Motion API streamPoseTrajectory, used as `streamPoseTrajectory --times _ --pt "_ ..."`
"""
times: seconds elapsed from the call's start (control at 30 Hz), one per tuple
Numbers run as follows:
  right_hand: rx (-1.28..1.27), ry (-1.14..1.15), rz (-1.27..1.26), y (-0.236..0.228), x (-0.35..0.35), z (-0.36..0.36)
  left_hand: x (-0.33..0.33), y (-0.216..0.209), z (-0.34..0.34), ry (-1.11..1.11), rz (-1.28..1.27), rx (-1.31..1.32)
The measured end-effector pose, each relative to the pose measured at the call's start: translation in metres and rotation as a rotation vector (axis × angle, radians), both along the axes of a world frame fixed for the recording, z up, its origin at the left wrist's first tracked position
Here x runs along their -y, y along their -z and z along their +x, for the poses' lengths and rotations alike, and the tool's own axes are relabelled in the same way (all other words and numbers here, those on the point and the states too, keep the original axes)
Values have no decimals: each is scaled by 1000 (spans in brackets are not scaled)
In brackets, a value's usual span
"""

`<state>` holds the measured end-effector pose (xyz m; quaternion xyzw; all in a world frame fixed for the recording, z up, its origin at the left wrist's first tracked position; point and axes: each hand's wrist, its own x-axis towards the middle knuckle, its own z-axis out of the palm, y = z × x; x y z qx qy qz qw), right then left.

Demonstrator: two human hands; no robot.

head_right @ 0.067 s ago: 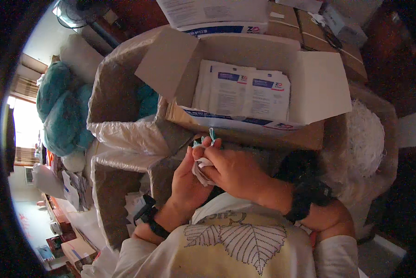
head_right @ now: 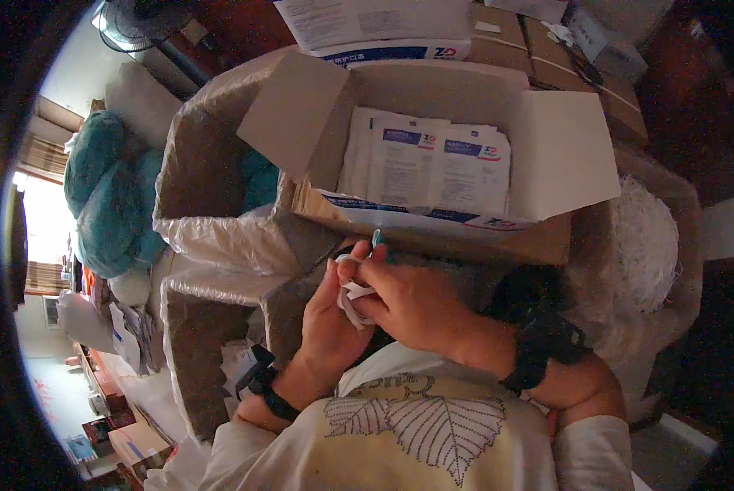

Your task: The recorder is sorting teal-colored face masks and placing them into plastic bags and boxes.

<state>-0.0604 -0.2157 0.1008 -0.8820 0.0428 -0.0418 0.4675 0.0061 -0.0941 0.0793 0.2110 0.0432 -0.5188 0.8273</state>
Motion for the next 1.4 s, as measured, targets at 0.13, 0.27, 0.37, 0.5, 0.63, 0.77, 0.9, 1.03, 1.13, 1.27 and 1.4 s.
streamPoseTrajectory --times 0.13,0.27,0.37,0.5,0.63,0.77,0.9,1.03,1.13,1.27,1.4 --pt "64 -16 172 12 2 1 0 6 -2 4 73 39" --pt "-355 -97 606 3 14 5 1 4 -2 36 154 89" --pt "-530 -108 870 2 17 5 -2 12 0 70 76 131" --pt "-606 -97 891 1 13 4 -3 13 -2 58 185 278" --pt "-555 -185 806 2 13 3 -1 12 -7 33 268 344" --pt "-327 -222 431 5 16 -1 2 7 -5 -100 202 161" --pt "-200 -192 100 -1 8 -9 -2 11 3 -176 43 -15" --pt "-302 -386 77 -9 9 -25 -19 1 6 132 137 -57" --pt "-391 -608 66 -31 19 -39 -34 -22 -6 380 325 181" --pt "-504 -735 29 -54 25 -54 -38 -33 -9 585 106 451" --pt "-522 -768 48 -57 26 -69 -44 -38 -7 831 45 562"
